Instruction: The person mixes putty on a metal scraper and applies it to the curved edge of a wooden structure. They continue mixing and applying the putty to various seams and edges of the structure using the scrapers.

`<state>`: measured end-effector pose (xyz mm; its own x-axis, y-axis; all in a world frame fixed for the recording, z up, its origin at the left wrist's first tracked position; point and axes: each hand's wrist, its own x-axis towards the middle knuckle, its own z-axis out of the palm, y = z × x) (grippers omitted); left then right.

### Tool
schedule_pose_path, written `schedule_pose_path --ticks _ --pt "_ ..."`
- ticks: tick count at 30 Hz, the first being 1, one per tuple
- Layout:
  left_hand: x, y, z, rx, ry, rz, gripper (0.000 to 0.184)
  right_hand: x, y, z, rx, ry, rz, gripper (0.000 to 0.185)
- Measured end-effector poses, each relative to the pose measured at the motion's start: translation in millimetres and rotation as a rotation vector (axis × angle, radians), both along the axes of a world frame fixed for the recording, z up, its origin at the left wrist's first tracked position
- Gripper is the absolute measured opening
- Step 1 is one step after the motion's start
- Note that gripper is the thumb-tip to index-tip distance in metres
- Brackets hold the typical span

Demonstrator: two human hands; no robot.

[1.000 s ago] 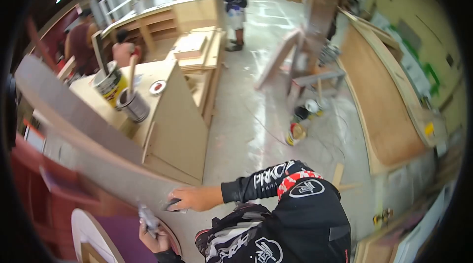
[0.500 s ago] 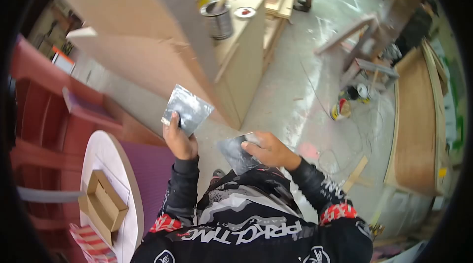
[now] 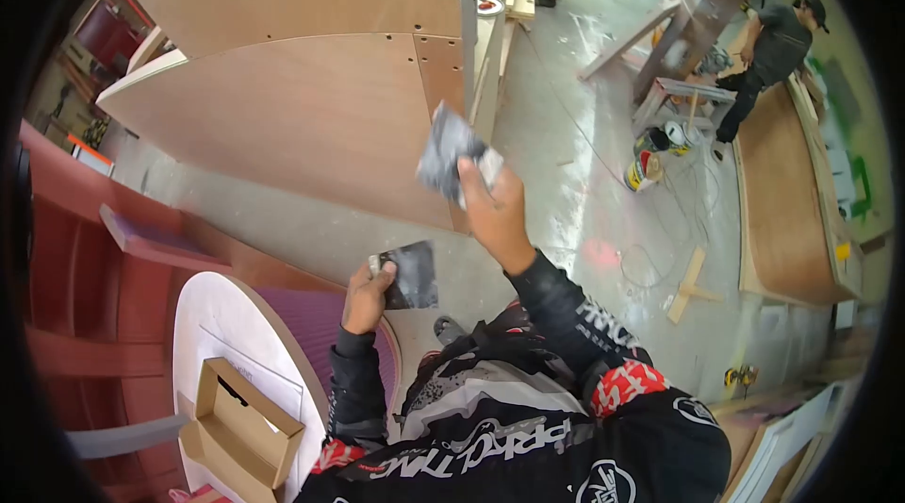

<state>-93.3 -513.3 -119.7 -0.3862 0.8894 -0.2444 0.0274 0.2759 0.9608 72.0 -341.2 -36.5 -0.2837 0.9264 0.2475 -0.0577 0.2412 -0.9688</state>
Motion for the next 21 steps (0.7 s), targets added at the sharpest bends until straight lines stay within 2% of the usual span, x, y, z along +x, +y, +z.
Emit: schedule_pose_path --ticks 1,3,4,6,10,12,13,14,15,18,20,21 --pt "0 -5 -10 0.1 -0.128 0.124 0.033 -15 4 10 0.132 0.005 -0.065 0.03" --pt "-2 -16 -15 0.127 -0.191 0.167 0.032 -51 25 7 0.497 -0.007 -0.318 0.034" --pt "-3 -22 -17 0.159 -0.251 0.23 0.032 -64 30 9 0.493 -0.012 -0.33 0.034" --pt "1 -32 -20 0.137 -0.266 0.222 0.032 -91 37 17 0.716 -0.12 -0.556 0.041" --pt "9 -51 -26 0.093 -0.328 0.174 0.031 -152 52 20 0.672 -0.298 -0.688 0.051" --pt "6 -61 -31 0.059 -0.392 0.133 0.029 -185 57 21 0.527 -0.592 -0.946 0.062" --pt "7 -66 -29 0.013 -0.329 0.123 0.029 -192 58 19 0.556 -0.684 -1.002 0.056" --pt "7 -69 -28 -0.032 -0.265 0.112 0.029 -195 59 13 0.549 -0.677 -1.009 0.056" --pt "13 -71 -30 0.034 -0.251 0.172 0.03 -197 58 7 0.588 -0.679 -0.989 0.056" --pt "12 -81 -39 0.075 -0.308 0.171 0.031 -181 54 -18 0.677 -0.734 -0.932 0.056" --pt "14 -83 -41 0.116 -0.371 0.188 0.031 -158 42 -30 0.761 -0.764 -0.58 0.074" --pt "15 -83 -43 0.138 -0.421 0.2 0.031 -142 30 -24 0.75 -0.784 -0.507 0.077"
